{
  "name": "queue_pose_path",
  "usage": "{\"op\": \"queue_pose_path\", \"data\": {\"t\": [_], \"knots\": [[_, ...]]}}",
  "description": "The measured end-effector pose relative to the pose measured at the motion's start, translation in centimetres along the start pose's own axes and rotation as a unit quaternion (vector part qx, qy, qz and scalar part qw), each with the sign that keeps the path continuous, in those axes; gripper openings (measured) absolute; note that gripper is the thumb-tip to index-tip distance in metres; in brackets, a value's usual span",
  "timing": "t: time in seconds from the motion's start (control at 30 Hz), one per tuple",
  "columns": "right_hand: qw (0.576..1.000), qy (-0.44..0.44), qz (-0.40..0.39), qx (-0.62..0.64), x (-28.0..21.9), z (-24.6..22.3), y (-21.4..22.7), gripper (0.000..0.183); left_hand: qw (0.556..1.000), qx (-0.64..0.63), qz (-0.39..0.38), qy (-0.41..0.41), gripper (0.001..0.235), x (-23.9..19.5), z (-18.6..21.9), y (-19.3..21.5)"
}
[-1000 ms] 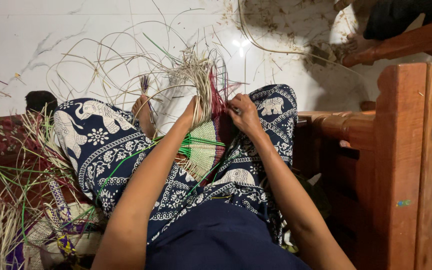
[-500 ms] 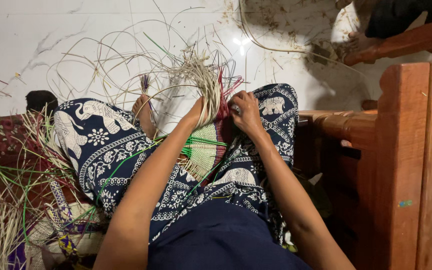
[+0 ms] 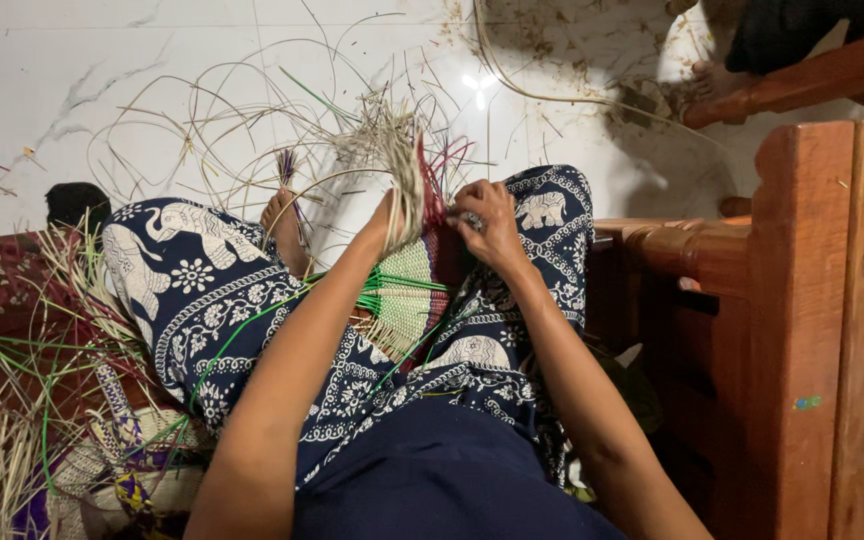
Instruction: The person is weaving a basket using dried palm leaves and colored fibers. They are sitting on the floor, holding the partially completed basket between their legs and using their hands to interlace the materials.
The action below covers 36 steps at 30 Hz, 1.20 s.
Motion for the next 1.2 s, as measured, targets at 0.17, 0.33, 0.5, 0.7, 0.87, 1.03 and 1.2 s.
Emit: {"op": "queue_pose_path", "data": {"t": [0.17,0.33,0.5,0.7,0.87,1.03,1.2], "knots": [[0.999,0.005,-0.032,-0.033,-0.9,-0.1,0.5,0.023,0.984,-0.166,-0.041,0.047,0.012,1.4,-2.1,-1.7],[0.997,0.002,-0.026,-0.073,-0.3,0.5,-0.3,0.017,0.993,-0.111,-0.040,-0.006,0.011,2.1,-4.5,-2.0],[0.994,0.045,-0.003,-0.095,-0.5,0.9,-0.6,0.008,0.983,-0.171,-0.043,0.056,0.014,2.2,-4.9,-2.1],[0.995,0.049,0.040,-0.078,-0.3,0.7,0.7,0.009,0.997,-0.072,-0.034,-0.012,0.011,1.6,-3.0,-1.5],[0.980,0.122,0.071,-0.138,1.9,-0.3,-0.2,0.012,0.969,0.182,0.046,-0.160,0.008,0.6,-0.3,-1.0],[0.998,-0.041,0.022,-0.034,2.1,0.5,-0.8,0.019,0.991,0.043,0.110,-0.069,0.016,-0.7,-0.6,-1.4],[0.993,-0.086,-0.049,0.061,0.4,1.5,-0.4,0.011,0.995,-0.020,0.072,-0.060,0.020,-0.2,-1.3,-0.8]]}}
Point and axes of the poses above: each hand's wrist, its own x-axis towards the middle knuckle, its own y-axis out of the back of the hand, z = x × y, the point moved 3 cm from there along x, towards the middle knuckle, and after that the axes turned 3 degrees about x, right-handed, at the moved point
